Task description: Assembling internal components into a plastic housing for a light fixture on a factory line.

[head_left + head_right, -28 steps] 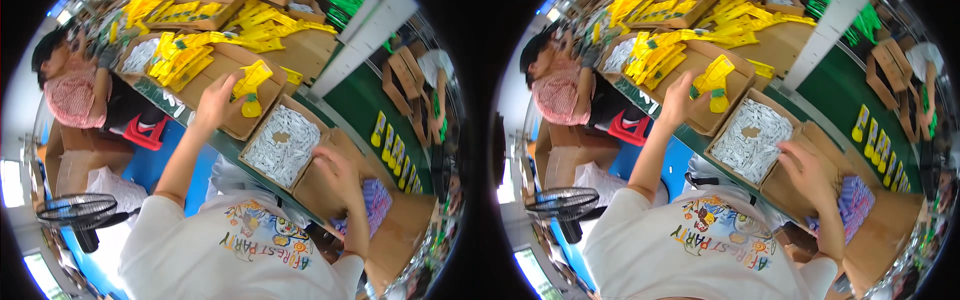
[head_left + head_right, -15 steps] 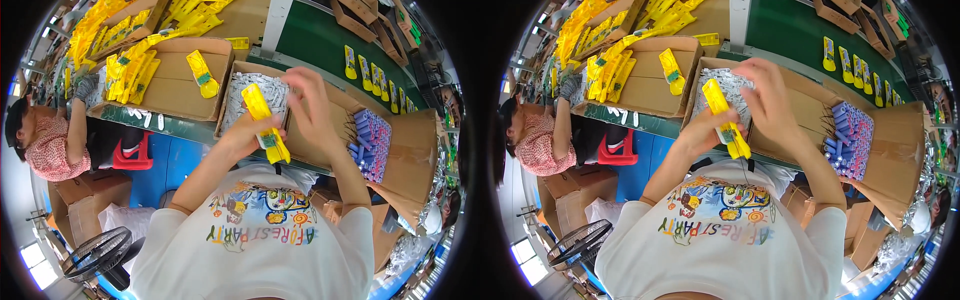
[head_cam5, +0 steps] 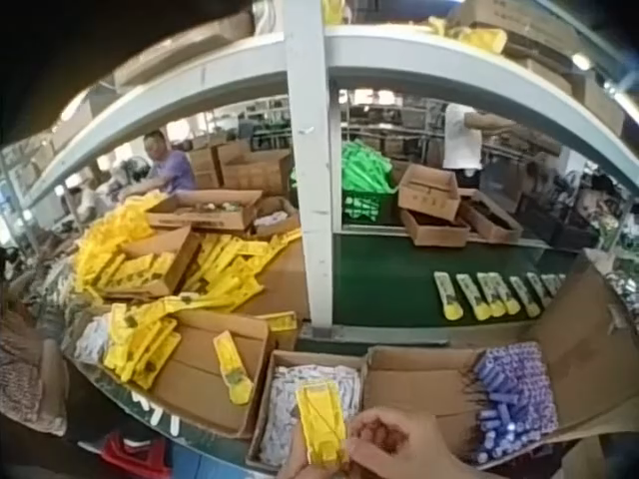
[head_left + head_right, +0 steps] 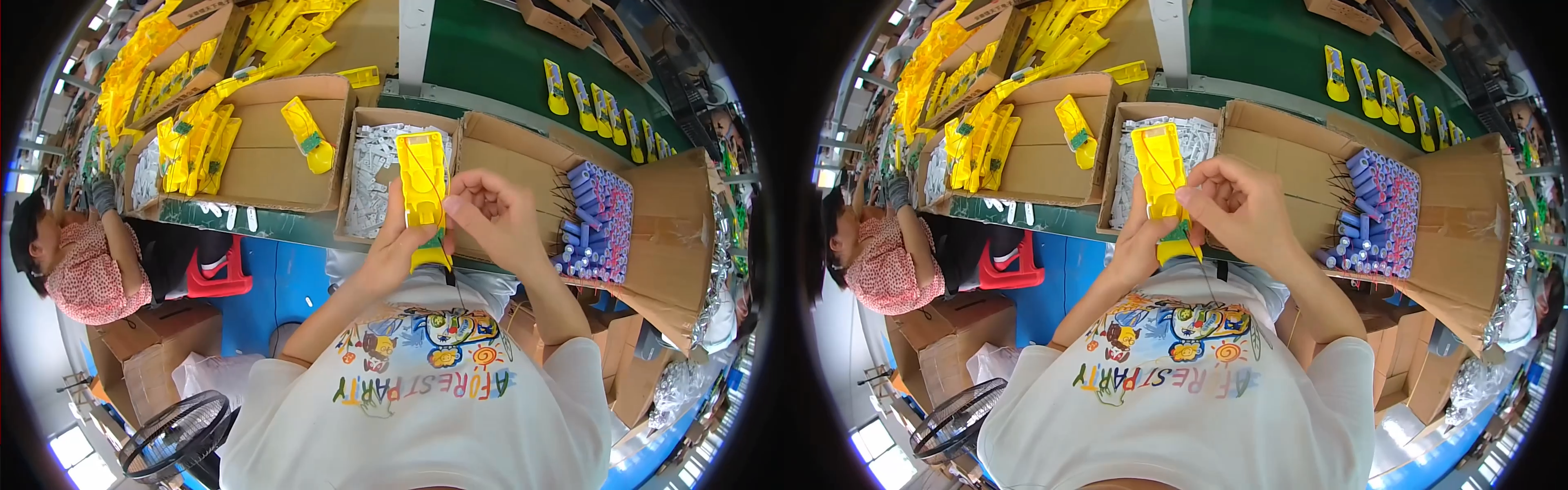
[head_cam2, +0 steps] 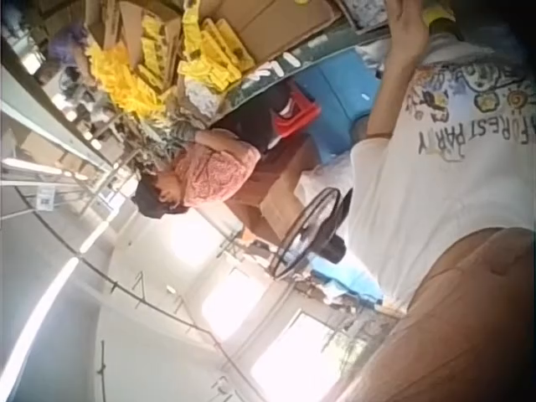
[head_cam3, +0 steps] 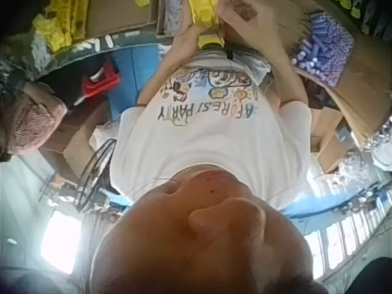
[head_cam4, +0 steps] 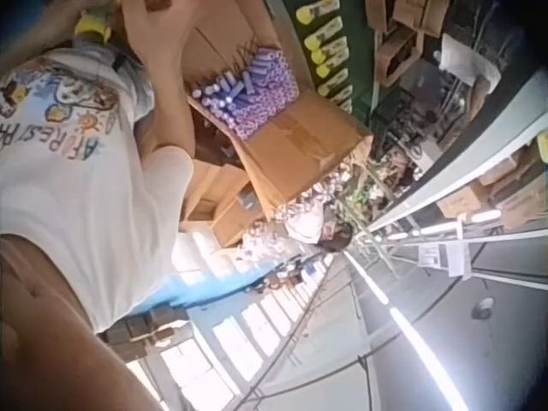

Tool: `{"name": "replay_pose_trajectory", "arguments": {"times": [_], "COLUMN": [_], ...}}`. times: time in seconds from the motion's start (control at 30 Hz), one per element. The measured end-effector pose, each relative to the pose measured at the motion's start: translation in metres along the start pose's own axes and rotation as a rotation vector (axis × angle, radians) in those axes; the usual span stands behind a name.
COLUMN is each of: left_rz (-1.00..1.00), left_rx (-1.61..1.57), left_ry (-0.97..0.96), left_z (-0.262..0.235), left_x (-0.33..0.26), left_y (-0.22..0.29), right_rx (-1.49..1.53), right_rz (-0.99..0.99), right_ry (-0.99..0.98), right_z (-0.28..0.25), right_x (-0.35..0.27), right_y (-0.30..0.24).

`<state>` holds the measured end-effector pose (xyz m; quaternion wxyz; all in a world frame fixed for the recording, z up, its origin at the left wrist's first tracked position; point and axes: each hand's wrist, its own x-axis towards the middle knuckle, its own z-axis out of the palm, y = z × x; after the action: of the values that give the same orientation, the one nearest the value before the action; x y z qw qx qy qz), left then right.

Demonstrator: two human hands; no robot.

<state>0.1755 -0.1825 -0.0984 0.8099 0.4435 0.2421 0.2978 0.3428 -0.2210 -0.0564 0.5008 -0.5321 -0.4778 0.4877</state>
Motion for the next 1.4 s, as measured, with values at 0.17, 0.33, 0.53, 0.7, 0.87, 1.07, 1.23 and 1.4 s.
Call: {"name": "replay_pose_trajectory", "arguments": {"times": [0.17, 0.33, 0.53, 0.7, 0.87, 1.07, 1.23, 1.4], "left_rz": [0.272, 0.094, 0.080, -0.047, -0.037, -0.172, -0.075, -0.105], "left_rx": [0.386, 0.093, 0.313, 0.154, 0.114, 0.140, 0.184, 0.113], "left_ry": [-0.040, 0.074, 0.096, -0.086, -0.147, -0.143, -0.087, -0.126], "left_z": [0.001, 0.011, 0.012, 0.017, 0.022, 0.022, 0.003, -0.039], "left_x": [0.005, 0.017, 0.020, 0.023, 0.019, 0.013, 0.008, -0.010], "left_y": [-0.004, -0.023, -0.024, -0.011, -0.018, -0.020, -0.015, 0.008], "right_rx": [-0.371, -0.830, -0.738, -1.700, -1.575, -1.227, -1.175, -0.769], "right_rz": [-0.213, -0.568, -0.358, 0.431, -0.097, -0.988, -0.873, -0.675], "right_ry": [0.174, 0.425, 0.250, -0.071, -0.086, -0.115, -0.267, -0.417], "right_z": [0.007, 0.018, -0.028, -0.180, -0.159, -0.059, -0.031, -0.007], "right_x": [-0.007, -0.016, -0.029, -0.042, -0.015, -0.026, -0.010, 0.041], "right_y": [0.010, 0.035, 0.040, 0.088, 0.050, 0.006, 0.009, 0.021]}}
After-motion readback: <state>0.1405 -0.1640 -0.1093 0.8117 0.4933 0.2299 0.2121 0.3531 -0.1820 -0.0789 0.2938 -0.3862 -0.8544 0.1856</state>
